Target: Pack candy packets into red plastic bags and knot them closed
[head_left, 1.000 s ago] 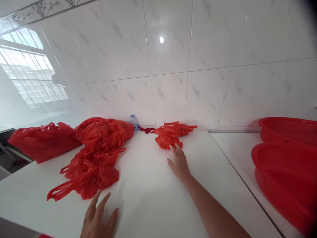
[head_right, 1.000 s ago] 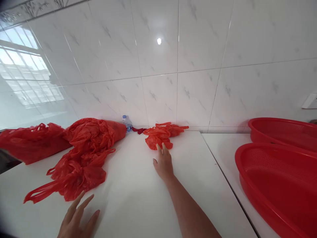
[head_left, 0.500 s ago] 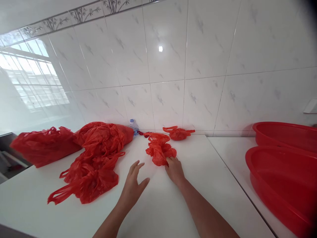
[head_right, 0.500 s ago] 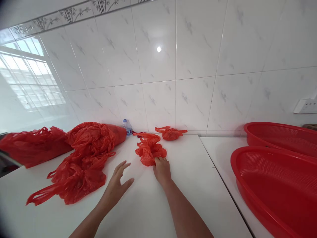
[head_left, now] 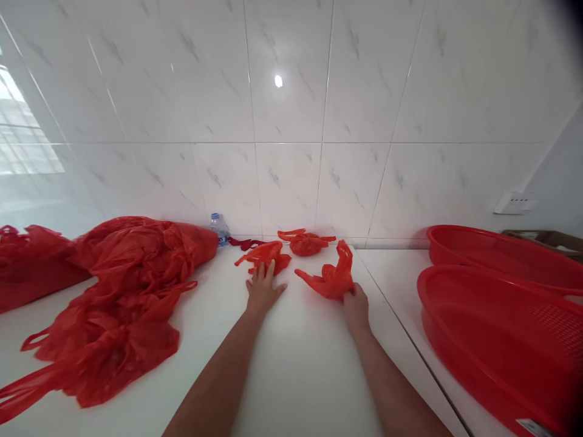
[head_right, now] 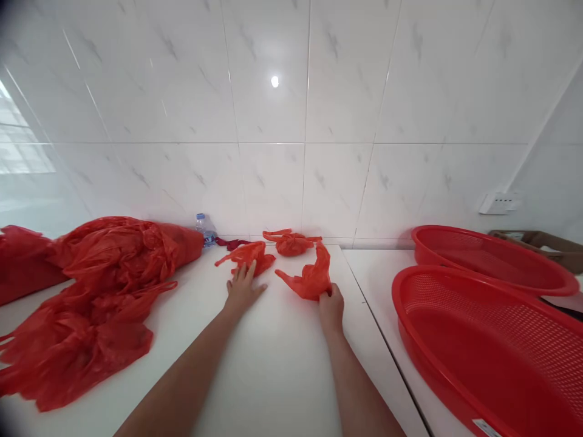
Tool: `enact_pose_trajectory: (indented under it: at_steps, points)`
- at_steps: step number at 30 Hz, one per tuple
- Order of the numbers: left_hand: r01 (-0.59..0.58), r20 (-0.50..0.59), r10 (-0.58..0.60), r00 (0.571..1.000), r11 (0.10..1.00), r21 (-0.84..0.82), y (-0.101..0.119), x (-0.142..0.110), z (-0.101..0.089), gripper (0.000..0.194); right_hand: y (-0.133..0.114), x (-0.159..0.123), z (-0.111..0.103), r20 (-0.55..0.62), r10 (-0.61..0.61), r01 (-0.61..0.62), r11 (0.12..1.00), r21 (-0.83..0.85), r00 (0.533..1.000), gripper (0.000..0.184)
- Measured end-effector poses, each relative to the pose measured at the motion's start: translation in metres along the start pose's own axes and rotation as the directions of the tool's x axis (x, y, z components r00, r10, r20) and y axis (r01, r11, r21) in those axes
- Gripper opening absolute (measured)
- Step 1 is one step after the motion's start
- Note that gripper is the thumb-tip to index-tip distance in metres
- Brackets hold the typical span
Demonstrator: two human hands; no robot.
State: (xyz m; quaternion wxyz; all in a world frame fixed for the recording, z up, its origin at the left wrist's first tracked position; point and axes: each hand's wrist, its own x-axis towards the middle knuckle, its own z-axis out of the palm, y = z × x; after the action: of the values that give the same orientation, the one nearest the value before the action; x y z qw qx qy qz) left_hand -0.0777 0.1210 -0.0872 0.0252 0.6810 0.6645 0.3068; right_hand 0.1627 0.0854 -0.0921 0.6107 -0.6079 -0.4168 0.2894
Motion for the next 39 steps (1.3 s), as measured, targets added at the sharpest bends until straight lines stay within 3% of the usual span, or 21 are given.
enact_pose_trajectory:
  at_steps: [2, 4, 6, 8, 10, 12, 14, 16, 18, 21, 23, 26, 29, 31, 33, 36, 39]
  points:
    - [-0.04, -0.168, 0.045, 0.985, 0.999, 0.035, 0.001, 0.004, -0.005, 0.067, -0.003, -0.001, 0.002, 0.037, -0.023, 0.023, 1.0, 0.006, 0.999, 0.011]
    - [-0.134, -0.304, 0.133, 0.943, 0.991, 0.016, 0.004, -0.001, -0.011, 0.053, -0.007, -0.005, 0.007, 0.101, -0.047, 0.045, 0.999, 0.014, 0.994, 0.012]
    - [-0.249, -0.33, 0.203, 0.922, 0.963, -0.103, 0.01, -0.011, -0.013, 0.04, -0.012, -0.009, 0.011, 0.179, -0.072, 0.068, 0.997, 0.026, 0.981, 0.01]
    - [-0.262, -0.237, 0.19, 0.953, 0.907, -0.329, 0.019, -0.024, -0.01, 0.04, -0.014, -0.011, 0.014, 0.243, -0.097, 0.089, 0.995, 0.044, 0.965, 0.007]
    - [-0.122, -0.074, 0.097, 0.992, 0.824, -0.553, 0.028, -0.035, -0.003, 0.05, -0.013, -0.013, 0.015, 0.278, -0.117, 0.104, 0.993, 0.062, 0.953, 0.005]
    - [0.047, 0.082, 0.012, 0.997, 0.732, -0.679, 0.037, -0.042, 0.004, 0.068, -0.01, -0.014, 0.017, 0.303, -0.134, 0.114, 0.99, 0.081, 0.944, 0.007]
    - [0.114, 0.18, 0.026, 0.983, 0.683, -0.722, 0.044, -0.047, 0.006, 0.08, -0.009, -0.015, 0.018, 0.329, -0.147, 0.117, 0.987, 0.111, 0.933, 0.01]
    - [0.079, 0.201, 0.095, 0.975, 0.7, -0.71, 0.05, -0.053, 0.005, 0.085, -0.01, -0.016, 0.018, 0.353, -0.144, 0.106, 0.986, 0.126, 0.925, 0.011]
    - [-0.031, 0.162, 0.178, 0.971, 0.76, -0.649, 0.055, -0.059, 0.001, 0.078, -0.013, -0.018, 0.017, 0.37, -0.146, 0.113, 0.987, 0.111, 0.917, 0.013]
    - [-0.155, 0.116, 0.232, 0.966, 0.874, -0.461, 0.059, -0.065, -0.004, 0.027, -0.016, -0.026, 0.013, 0.333, -0.153, 0.146, 0.988, 0.045, 0.93, 0.027]
    - [-0.137, 0.097, 0.183, 0.978, 0.923, -0.36, 0.057, -0.063, -0.005, 0.003, -0.017, -0.036, 0.01, 0.224, -0.126, 0.139, 0.989, -0.044, 0.966, 0.035]
    - [-0.069, 0.046, 0.088, 0.995, 0.946, -0.317, 0.051, -0.058, -0.007, 0.011, -0.019, -0.058, 0.008, 0.198, -0.115, 0.139, 0.984, -0.112, 0.973, 0.032]
    - [-0.054, 0.026, 0.064, 0.998, 0.954, -0.296, 0.049, -0.055, -0.008, 0.008, -0.025, -0.078, 0.013, 0.385, -0.137, 0.168, 0.985, -0.046, 0.913, 0.034]
    - [-0.085, 0.034, 0.098, 0.995, 0.954, -0.288, 0.05, -0.056, -0.009, 0.007, -0.027, -0.083, 0.018, 0.438, -0.131, 0.161, 0.986, -0.032, 0.889, 0.035]
    - [-0.101, 0.035, 0.118, 0.992, 0.944, -0.313, 0.052, -0.057, -0.011, 0.005, -0.027, -0.079, 0.02, 0.399, -0.084, 0.104, 0.994, -0.027, 0.913, 0.028]
    - [-0.051, -0.005, 0.053, 0.999, 0.915, -0.401, 0.048, -0.054, -0.016, 0.009, -0.021, -0.061, 0.014, 0.287, 0.057, -0.096, 0.988, 0.123, 0.956, 0.019]
    - [0.029, -0.047, -0.07, 0.996, 0.808, -0.589, 0.039, -0.048, -0.02, 0.013, -0.015, -0.041, 0.001, 0.29, 0.179, -0.281, 0.889, 0.361, 0.94, 0.019]
